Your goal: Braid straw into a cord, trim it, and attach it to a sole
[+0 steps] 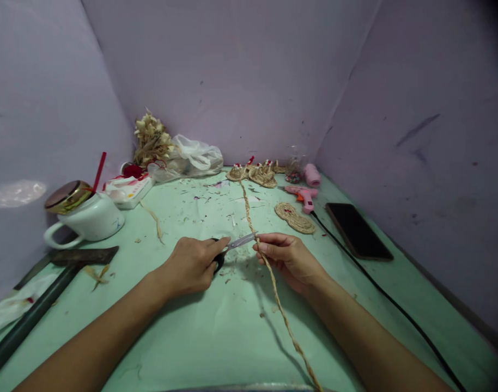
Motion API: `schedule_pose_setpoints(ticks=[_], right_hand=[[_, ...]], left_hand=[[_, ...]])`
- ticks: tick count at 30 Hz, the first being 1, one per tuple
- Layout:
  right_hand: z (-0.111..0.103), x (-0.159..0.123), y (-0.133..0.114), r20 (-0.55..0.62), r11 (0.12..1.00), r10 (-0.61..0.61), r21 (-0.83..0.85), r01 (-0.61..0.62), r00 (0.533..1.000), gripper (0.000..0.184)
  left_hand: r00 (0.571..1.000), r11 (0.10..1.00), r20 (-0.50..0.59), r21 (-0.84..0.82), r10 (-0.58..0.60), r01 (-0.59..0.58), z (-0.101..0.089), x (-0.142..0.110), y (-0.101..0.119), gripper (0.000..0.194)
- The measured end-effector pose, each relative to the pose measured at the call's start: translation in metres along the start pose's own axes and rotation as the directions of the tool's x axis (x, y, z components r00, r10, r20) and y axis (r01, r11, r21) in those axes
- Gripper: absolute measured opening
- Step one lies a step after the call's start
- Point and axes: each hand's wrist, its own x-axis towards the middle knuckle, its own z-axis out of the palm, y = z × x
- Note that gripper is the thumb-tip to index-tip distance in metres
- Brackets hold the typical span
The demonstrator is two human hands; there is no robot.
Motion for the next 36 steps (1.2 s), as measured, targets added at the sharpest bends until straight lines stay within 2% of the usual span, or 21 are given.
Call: schedule_pose_setpoints(ticks=[5, 12, 19, 22, 24, 26, 29, 31, 33, 36], right_hand=[[-0.001, 0.000, 0.001, -0.005, 1.000, -0.015, -0.019, 0.015, 1.000, 0.023], [0.000, 0.000, 0.002, -0.009, 0.998, -0.044, -0.042, 0.044, 0.999, 0.024], [0.000, -0.001, 0.000, -0.010, 0.999, -0.037, -0.022, 0.037, 0.999, 0.022], [0.001, -0.002, -0.001, -0.027, 0.999, -0.027, -0.023, 0.026, 0.999, 0.021], [0.001, -0.002, -0.002, -0.039, 0.999, -0.016, -0.030, 0.014, 0.999, 0.021], [0.002, -0.002, -0.001, -0.018, 0.998, 0.019, -0.052, -0.020, 1.000, 0.021], [0.003, -0.003, 0.002, 0.062, 0.982, 0.141, -0.137, -0.132, 0.988, 0.020], [0.004, -0.004, 0.005, 0.103, 0.956, 0.223, -0.215, -0.197, 0.969, 0.019], [0.005, -0.006, 0.009, 0.140, 0.935, 0.264, -0.279, -0.218, 0.954, 0.018], [0.005, -0.008, 0.015, 0.218, 0.918, 0.285, -0.344, -0.199, 0.934, 0.017]], left_hand=[[1.000, 0.998, -0.014, 0.064, -0.005, 0.006, 0.002, 0.001, 0.000, 0.053], [1.000, 1.000, 0.012, -0.026, -0.013, 0.014, 0.002, 0.002, -0.001, 0.056], [1.000, 0.983, -0.008, -0.184, -0.016, 0.014, 0.000, 0.001, -0.002, 0.052], [0.999, 0.938, -0.029, -0.345, -0.045, 0.033, 0.000, 0.002, -0.001, 0.047], [0.989, 0.853, -0.056, -0.514, -0.134, 0.086, 0.001, 0.004, 0.002, 0.038], [0.948, 0.689, -0.078, -0.706, -0.308, 0.165, 0.002, 0.008, 0.005, 0.028], [0.806, 0.337, -0.026, -0.916, -0.591, 0.218, -0.001, 0.013, 0.010, 0.038], [0.725, 0.173, 0.015, -0.968, -0.689, 0.184, -0.004, 0.016, 0.012, 0.046], [0.674, 0.088, 0.028, -0.987, -0.739, 0.138, -0.006, 0.018, 0.011, 0.050], [0.607, 0.026, 0.040, -0.995, -0.794, 0.099, -0.004, 0.019, 0.006, 0.050]])
